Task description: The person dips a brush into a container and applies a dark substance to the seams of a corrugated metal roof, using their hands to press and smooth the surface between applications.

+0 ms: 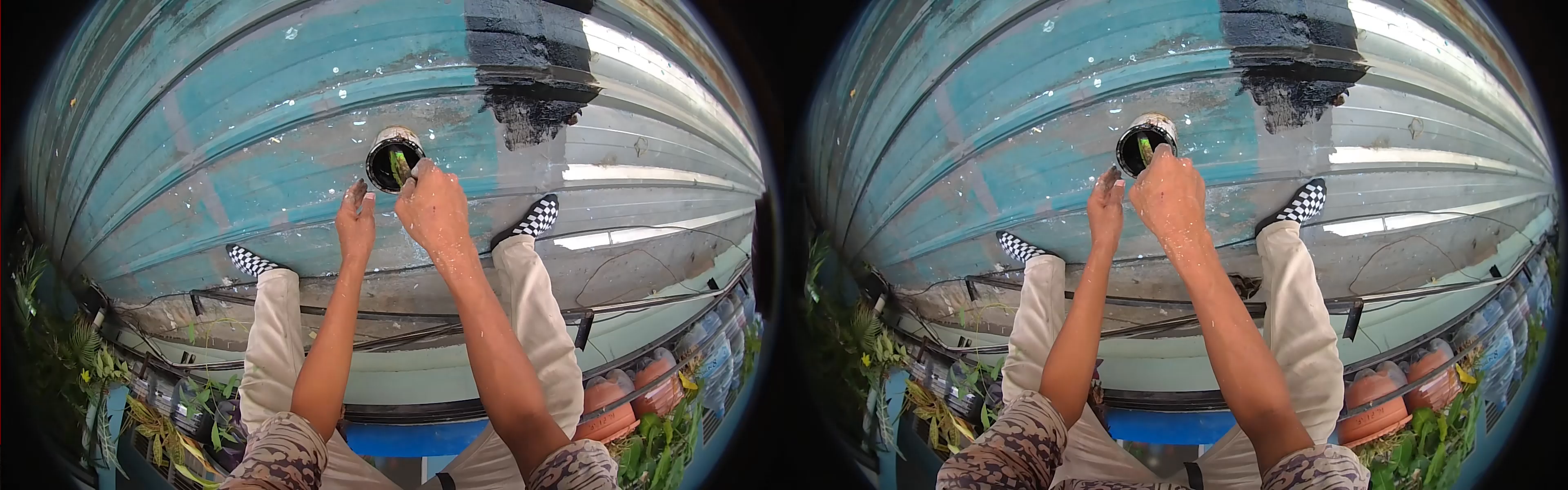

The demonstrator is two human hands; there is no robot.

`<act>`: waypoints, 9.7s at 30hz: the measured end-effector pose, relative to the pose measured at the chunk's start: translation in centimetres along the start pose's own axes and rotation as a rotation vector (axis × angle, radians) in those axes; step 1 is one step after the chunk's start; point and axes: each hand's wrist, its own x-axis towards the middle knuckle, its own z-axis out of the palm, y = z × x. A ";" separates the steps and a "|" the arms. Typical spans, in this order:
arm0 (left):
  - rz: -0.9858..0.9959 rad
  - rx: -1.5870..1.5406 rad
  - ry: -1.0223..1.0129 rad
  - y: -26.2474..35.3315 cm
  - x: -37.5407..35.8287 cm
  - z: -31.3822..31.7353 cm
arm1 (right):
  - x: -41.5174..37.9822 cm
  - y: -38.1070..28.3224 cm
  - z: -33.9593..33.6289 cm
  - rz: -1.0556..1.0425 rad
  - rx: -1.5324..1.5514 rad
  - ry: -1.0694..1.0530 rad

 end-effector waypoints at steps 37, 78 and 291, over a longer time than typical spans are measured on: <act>-0.633 -0.649 -0.236 7.3 -5.4 4.4 | 9.5 45.7 -19.5 0.370 -0.745 0.194; -0.604 -0.517 -0.152 7.8 -6.1 4.6 | 9.5 40.8 -12.9 -0.452 -0.553 0.312; -0.609 -0.061 -0.447 1.1 -12.1 1.3 | 6.3 27.3 -3.5 0.048 0.069 0.582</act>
